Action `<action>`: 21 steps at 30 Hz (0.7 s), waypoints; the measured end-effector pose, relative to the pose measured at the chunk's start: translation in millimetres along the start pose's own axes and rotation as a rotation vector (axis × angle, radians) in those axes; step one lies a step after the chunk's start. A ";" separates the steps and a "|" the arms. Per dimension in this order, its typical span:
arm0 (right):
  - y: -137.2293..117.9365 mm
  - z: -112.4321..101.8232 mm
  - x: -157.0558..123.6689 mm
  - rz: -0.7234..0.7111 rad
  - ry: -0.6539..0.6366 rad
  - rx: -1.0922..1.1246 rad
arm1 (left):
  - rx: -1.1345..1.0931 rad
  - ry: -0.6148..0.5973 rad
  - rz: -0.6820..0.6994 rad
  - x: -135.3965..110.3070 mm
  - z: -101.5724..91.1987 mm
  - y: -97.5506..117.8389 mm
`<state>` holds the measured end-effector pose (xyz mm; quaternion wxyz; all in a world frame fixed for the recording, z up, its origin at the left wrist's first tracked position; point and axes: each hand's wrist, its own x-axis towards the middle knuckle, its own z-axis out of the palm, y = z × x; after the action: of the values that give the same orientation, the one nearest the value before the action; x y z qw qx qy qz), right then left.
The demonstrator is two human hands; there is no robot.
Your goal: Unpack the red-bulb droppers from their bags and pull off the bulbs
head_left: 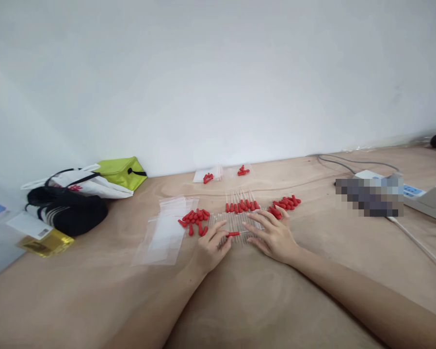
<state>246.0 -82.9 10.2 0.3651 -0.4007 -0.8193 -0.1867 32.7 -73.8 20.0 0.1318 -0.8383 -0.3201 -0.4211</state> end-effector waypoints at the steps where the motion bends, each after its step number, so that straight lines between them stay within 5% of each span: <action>1: -0.5 1.7 0.1 0.002 0.009 0.003 | -0.012 -0.001 0.005 -0.2 1.2 1.3; 12: -6.9 3.7 0.0 -0.050 0.049 0.060 | -0.029 -0.206 0.105 6.6 -0.7 3.3; 21: -7.0 2.3 0.6 -0.071 0.042 0.099 | -0.056 -0.211 0.093 7.6 -4.2 4.9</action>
<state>239.2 -85.5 9.0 0.3946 -0.3490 -0.8334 -0.1670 36.6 -76.3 28.8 0.0932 -0.8953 -0.2811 -0.3327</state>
